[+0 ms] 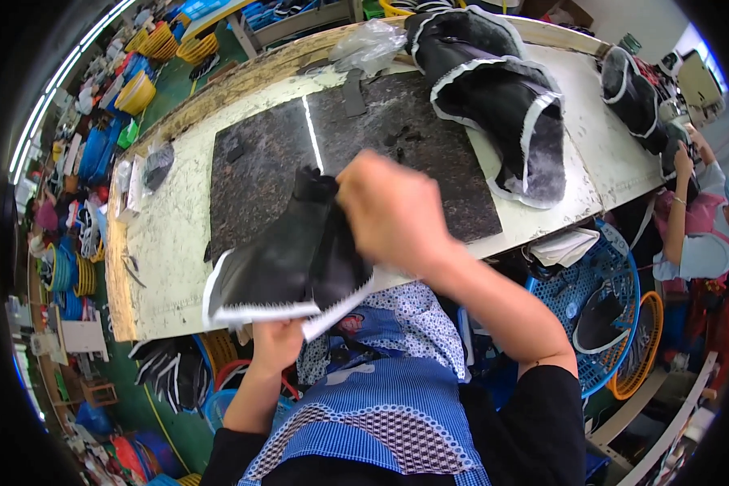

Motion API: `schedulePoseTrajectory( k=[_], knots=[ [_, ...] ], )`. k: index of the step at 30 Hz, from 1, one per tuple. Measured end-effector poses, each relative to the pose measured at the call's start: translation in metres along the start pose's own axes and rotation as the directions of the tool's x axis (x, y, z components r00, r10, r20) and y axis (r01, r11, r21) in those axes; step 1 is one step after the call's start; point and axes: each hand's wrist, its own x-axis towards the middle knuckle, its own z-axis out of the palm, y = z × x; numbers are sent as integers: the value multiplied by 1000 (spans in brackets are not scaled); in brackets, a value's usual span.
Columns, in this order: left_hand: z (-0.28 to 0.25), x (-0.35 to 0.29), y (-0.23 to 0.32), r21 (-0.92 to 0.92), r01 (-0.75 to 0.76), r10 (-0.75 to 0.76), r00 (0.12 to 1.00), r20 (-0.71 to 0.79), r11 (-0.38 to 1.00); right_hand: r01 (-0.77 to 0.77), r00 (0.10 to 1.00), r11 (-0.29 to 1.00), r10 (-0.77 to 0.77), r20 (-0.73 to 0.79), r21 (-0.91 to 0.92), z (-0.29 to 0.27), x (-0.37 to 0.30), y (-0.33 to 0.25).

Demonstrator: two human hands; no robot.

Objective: Inspecting and trimming the edges or seams of black boots at a factory workbench.

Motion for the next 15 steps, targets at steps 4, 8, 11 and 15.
schedulePoseTrajectory(
  k=[4,8,11,15],
  knots=[
    [-31,-26,-46,-28,-19,22,995,98,999,3,998,952,-21,58,306,-6,4,19],
    [-30,-24,-40,-463,-54,80,996,38,885,11,988,924,-68,136,381,10,-5,16],
    [-35,-30,-53,-533,14,-52,997,-57,846,78,983,924,-133,123,375,13,3,12],
    [-36,-27,-51,-239,73,-79,997,-19,968,118,983,934,-157,92,336,15,7,6]
  ],
)
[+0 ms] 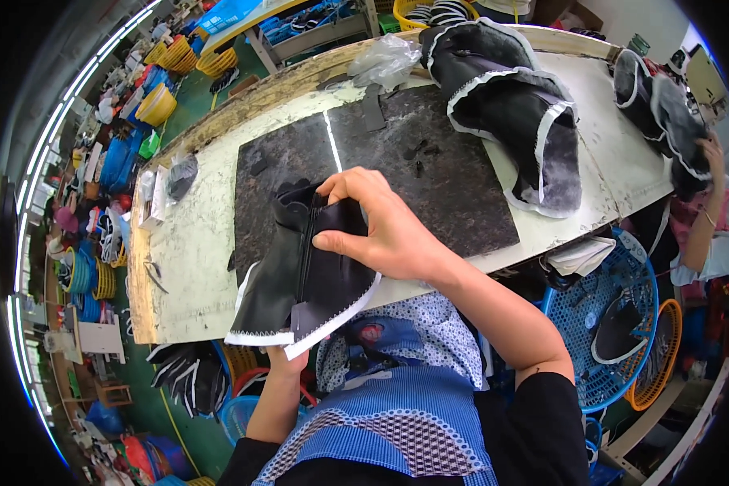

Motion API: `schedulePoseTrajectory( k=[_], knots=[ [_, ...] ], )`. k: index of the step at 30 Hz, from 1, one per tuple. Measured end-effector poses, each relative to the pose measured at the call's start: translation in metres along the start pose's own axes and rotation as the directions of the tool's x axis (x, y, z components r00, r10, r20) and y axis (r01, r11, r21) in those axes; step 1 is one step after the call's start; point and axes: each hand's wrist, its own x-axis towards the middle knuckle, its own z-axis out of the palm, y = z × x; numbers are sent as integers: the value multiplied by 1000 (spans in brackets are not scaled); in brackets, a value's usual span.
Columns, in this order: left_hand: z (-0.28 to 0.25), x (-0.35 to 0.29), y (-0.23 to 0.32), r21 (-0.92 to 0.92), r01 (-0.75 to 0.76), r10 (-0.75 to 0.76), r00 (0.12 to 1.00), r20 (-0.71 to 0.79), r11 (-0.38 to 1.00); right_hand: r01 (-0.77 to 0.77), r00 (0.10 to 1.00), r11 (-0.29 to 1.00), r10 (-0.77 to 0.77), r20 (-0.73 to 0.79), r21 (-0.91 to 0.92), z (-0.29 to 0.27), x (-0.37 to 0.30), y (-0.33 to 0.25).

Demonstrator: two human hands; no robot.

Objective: Inspecting and trimming the edges or seams of black boots at a factory workbench.

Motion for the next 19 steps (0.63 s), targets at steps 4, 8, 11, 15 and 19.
schedulePoseTrajectory(
  k=[4,8,11,15,19],
  knots=[
    [29,13,27,-161,51,-49,999,22,986,88,994,994,-92,-53,-68,-1,6,1],
    [37,13,24,-359,67,-78,997,-16,931,65,996,997,-68,-50,-41,1,3,10],
    [40,12,9,-392,62,-85,995,-42,918,85,992,992,-93,-82,-89,-3,1,10],
    [40,10,12,-605,60,-172,977,-128,794,-40,903,983,-40,-427,-177,-5,-22,9],
    [48,32,9,-528,93,36,973,230,844,-609,765,590,613,197,530,-13,-99,16]
  ],
)
